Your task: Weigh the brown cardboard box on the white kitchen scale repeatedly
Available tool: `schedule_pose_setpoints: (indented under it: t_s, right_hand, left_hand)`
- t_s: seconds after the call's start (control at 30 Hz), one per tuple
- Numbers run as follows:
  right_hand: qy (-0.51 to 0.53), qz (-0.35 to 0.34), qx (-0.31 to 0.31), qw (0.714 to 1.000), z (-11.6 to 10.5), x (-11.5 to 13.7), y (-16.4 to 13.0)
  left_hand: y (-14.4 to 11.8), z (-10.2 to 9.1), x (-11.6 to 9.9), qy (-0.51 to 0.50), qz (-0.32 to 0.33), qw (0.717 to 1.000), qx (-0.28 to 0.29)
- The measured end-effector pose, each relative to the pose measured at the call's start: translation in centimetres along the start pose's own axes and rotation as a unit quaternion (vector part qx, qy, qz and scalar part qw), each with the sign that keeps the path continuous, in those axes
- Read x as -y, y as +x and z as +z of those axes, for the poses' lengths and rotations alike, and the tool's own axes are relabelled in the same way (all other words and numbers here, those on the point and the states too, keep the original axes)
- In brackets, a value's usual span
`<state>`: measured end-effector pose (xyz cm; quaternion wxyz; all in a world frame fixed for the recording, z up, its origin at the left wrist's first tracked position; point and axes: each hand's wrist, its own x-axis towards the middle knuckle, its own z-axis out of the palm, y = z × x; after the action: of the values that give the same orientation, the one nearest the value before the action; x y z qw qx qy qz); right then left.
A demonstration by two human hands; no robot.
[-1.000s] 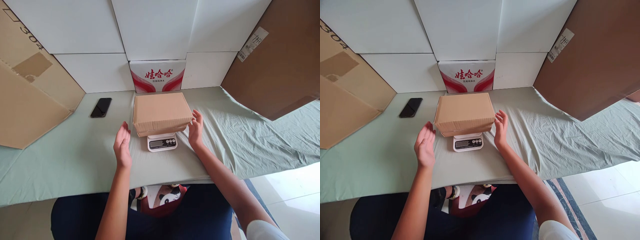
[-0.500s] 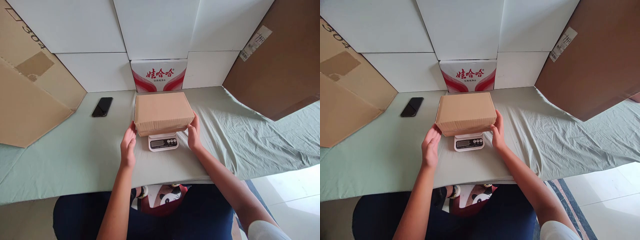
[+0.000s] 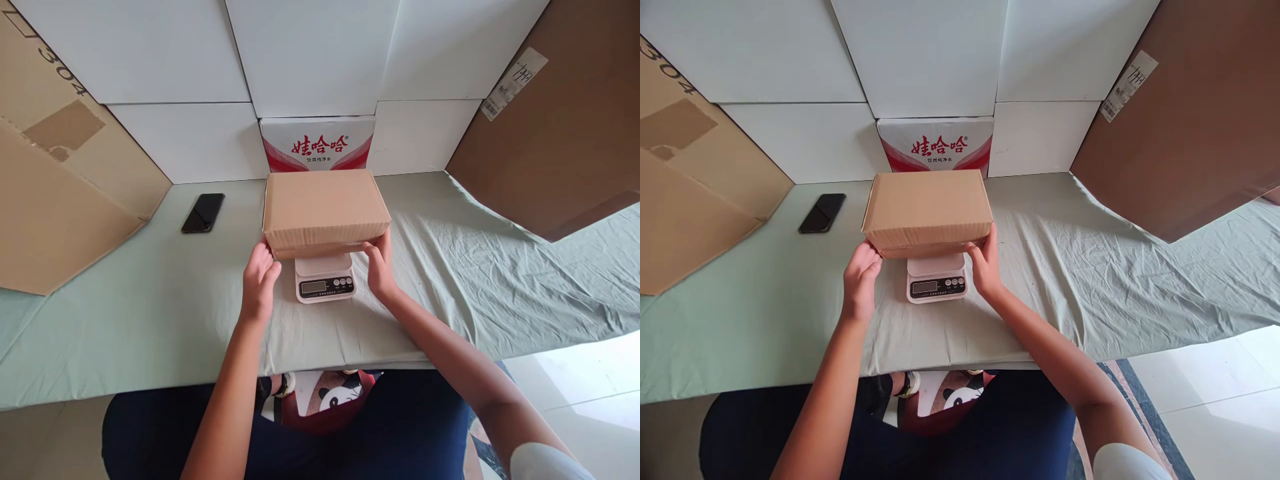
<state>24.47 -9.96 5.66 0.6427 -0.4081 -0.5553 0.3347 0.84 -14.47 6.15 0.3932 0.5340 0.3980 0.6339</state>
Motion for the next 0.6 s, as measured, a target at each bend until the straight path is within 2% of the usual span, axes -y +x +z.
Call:
schedule_pose_setpoints:
  t_s: [0.1,0.17,0.23,0.33,0.47,0.6]
  right_hand:
    - [-0.007,-0.021,0.006,1.0,0.4,-0.3,2.9]
    - [-0.009,-0.034,0.01,0.999,1.1,-1.2,5.2]
    - [-0.004,-0.04,0.012,0.999,1.9,-2.7,7.4]
    - [0.004,-0.026,0.01,1.0,3.1,-5.5,9.8]
    - [0.009,0.007,0.009,1.0,3.6,-8.4,10.8]
    - [0.0,0.041,0.015,0.999,3.0,-9.0,10.5]
  left_hand:
    - [3.0,0.4,-0.9,0.017,0.016,1.0,0.013]
    - [5.6,0.7,-0.7,0.03,0.035,0.999,0.022]
    - [8.1,0.8,0.5,0.043,0.038,0.998,0.021]
    - [10.9,0.7,3.5,0.054,0.017,0.998,0.004]
    - [11.7,0.1,7.2,0.048,-0.016,0.999,-0.011]
    - [11.3,-0.2,8.5,0.057,-0.018,0.998,-0.004]
